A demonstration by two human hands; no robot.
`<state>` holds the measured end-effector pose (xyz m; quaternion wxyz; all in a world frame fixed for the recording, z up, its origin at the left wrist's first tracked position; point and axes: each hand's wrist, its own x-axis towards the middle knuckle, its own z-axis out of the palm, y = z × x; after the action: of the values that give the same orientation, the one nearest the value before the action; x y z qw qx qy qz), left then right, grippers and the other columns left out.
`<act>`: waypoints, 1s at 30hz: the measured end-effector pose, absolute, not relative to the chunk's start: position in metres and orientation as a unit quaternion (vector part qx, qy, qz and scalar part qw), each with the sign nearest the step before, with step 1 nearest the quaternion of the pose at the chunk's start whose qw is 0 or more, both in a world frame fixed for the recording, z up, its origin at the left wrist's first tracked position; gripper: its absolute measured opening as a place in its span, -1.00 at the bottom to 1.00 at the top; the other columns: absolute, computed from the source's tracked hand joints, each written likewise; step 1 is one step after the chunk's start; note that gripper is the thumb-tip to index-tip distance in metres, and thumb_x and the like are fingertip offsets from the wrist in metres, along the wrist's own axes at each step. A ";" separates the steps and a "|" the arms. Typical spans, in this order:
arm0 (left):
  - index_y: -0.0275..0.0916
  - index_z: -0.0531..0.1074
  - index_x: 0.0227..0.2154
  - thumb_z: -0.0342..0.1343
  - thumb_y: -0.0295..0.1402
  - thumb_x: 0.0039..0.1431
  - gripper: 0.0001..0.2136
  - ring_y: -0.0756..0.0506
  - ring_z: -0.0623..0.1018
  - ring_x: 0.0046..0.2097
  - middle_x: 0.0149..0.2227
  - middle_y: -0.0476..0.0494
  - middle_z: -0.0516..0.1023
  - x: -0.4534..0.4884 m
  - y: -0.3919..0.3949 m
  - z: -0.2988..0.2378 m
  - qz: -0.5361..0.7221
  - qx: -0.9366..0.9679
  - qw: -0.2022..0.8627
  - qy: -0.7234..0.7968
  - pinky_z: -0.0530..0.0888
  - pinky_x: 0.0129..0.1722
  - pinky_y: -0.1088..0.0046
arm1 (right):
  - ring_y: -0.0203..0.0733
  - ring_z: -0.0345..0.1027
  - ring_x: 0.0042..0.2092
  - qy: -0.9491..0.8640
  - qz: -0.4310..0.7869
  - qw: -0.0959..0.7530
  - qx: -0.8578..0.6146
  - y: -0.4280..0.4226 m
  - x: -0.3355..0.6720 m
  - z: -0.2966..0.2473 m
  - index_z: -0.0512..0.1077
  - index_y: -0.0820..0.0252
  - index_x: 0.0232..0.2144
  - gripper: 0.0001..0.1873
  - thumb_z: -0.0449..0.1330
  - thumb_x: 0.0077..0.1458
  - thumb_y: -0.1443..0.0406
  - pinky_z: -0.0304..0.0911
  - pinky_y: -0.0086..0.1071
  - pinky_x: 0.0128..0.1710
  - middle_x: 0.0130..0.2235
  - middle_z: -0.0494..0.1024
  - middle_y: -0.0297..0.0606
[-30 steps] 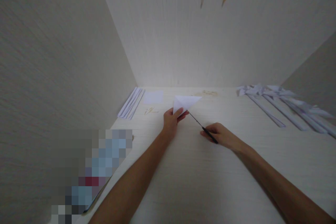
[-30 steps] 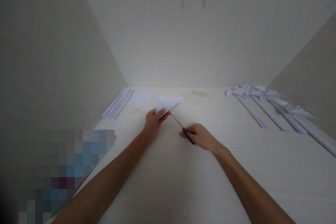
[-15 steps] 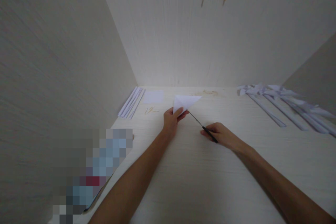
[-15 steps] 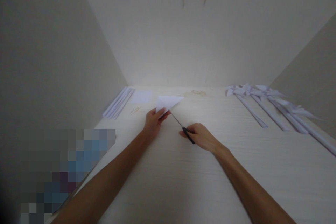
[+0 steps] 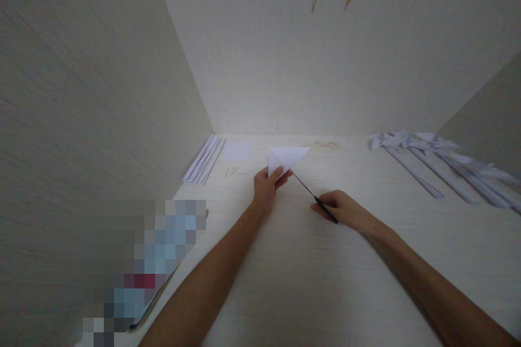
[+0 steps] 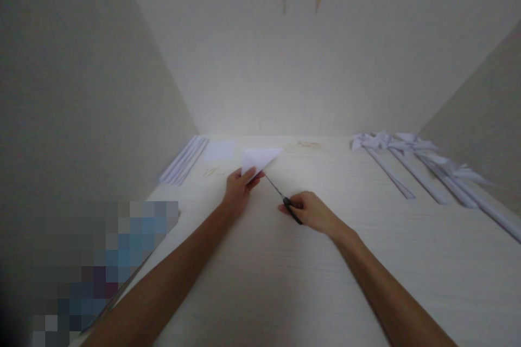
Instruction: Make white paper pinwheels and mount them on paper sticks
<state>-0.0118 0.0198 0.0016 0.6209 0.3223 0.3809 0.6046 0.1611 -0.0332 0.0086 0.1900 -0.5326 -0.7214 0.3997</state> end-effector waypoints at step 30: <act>-0.38 0.40 -0.50 0.16 -0.43 -0.15 -0.88 0.02 0.51 -0.50 -0.50 -0.12 0.52 -0.013 0.021 0.001 0.609 0.348 0.585 0.409 0.44 -0.46 0.55 | -0.11 0.34 -0.42 -0.568 0.042 0.410 -0.713 -0.007 0.203 -0.020 0.50 0.37 -0.36 -0.68 0.12 -0.14 0.24 0.19 -0.29 -0.39 -0.40 0.52 -0.06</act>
<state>-0.0131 0.0206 0.0012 0.5847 0.3476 0.4085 0.6086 0.2030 -0.0068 -0.0200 0.4098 -0.7128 -0.5677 0.0419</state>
